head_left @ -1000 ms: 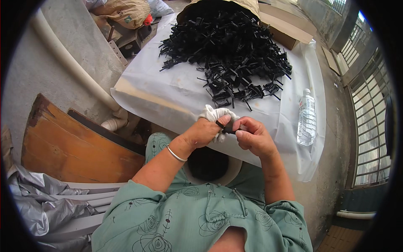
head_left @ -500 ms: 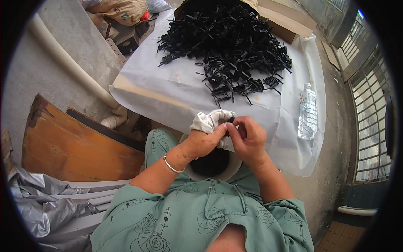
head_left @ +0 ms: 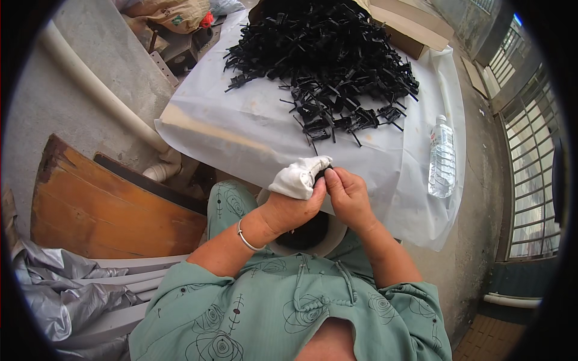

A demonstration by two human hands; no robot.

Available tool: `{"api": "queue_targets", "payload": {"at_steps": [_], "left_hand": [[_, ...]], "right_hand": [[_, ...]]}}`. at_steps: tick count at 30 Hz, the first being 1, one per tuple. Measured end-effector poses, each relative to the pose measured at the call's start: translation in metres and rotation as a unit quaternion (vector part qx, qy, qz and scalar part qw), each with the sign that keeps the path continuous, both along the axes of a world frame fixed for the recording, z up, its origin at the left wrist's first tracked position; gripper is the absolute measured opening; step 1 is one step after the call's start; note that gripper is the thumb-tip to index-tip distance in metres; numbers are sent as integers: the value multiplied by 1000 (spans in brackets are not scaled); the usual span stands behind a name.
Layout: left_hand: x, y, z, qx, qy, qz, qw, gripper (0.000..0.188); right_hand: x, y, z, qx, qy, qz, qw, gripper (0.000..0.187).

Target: Wiping and inspecting small black plastic parts with a cloth before placing them into a collection bucket.

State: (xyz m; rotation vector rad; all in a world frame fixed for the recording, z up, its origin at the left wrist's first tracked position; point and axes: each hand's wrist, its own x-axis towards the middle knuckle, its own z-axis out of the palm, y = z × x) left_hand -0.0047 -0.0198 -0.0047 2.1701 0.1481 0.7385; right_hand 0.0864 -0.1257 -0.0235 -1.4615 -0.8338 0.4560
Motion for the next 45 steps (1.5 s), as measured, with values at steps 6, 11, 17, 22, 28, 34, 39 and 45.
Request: {"api": "queue_targets", "payload": {"at_steps": [6,11,17,22,28,34,39,45], "left_hand": [[2,8,-11,-102,11,-37,994,31],[2,16,-2,-324,2,-67,944,32],[-1,17,3,-307,93,-92,943,35],[2,15,-9,-243,40,-133,960,34],[2,10,-5,-120,45,-63,990,28],[-9,14,-5,-101,140,-51,984,29],[-11,33,8,111,90,-18,990,29],[1,46,-12,-162,153,19,975,20]], "right_hand": [[7,-4,8,-15,12,40,999,19],[21,-12,16,-126,-171,50,976,11],[20,-11,15,-30,-171,32,984,8],[19,-7,15,-54,-54,59,995,11],[12,0,6,-39,-132,75,988,23],[8,7,0,-86,-74,90,989,27],[25,17,5,-187,-327,-20,926,25],[37,40,-21,-267,-423,-105,860,17]]}}
